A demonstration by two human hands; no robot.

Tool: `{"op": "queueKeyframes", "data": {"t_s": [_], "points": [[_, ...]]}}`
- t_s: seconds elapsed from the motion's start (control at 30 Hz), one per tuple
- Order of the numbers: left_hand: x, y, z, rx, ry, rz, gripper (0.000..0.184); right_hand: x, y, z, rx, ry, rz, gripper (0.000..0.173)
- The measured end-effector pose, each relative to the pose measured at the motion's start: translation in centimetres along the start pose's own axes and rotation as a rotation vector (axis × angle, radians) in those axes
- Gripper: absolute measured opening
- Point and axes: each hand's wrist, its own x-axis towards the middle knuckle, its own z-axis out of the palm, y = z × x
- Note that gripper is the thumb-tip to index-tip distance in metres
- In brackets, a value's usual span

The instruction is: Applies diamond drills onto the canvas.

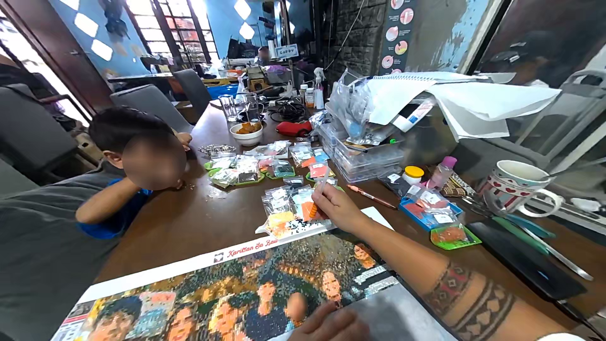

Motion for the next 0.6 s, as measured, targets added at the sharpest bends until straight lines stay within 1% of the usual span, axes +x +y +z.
{"op": "queueKeyframes", "data": {"t_s": [0.1, 0.2, 0.33, 0.53, 0.6], "points": [[0.14, -0.07, 0.2, 0.085, 0.054, -0.195, 0.058, 0.06, 0.3, 0.03, -0.034, 0.001, 0.0, 0.029], [0.26, -0.02, 0.26, 0.084, 0.022, -0.293, 0.064, 0.02, 0.19, 0.02, -0.006, 0.005, 0.008, 0.028], [0.35, 0.15, -0.23, -0.002, -0.058, -0.32, 0.065, 0.04, 0.5, 0.35, 0.004, 0.021, -0.042, 0.027], [0.64, 0.22, -0.47, -0.07, -0.082, -0.331, 0.064, -0.18, 0.83, 0.84, 0.031, 0.028, -0.136, 0.027], [0.68, 0.27, -0.25, -0.045, -0.055, -0.318, 0.063, -0.24, 0.44, 0.72, 0.033, 0.025, -0.123, 0.028]]}}
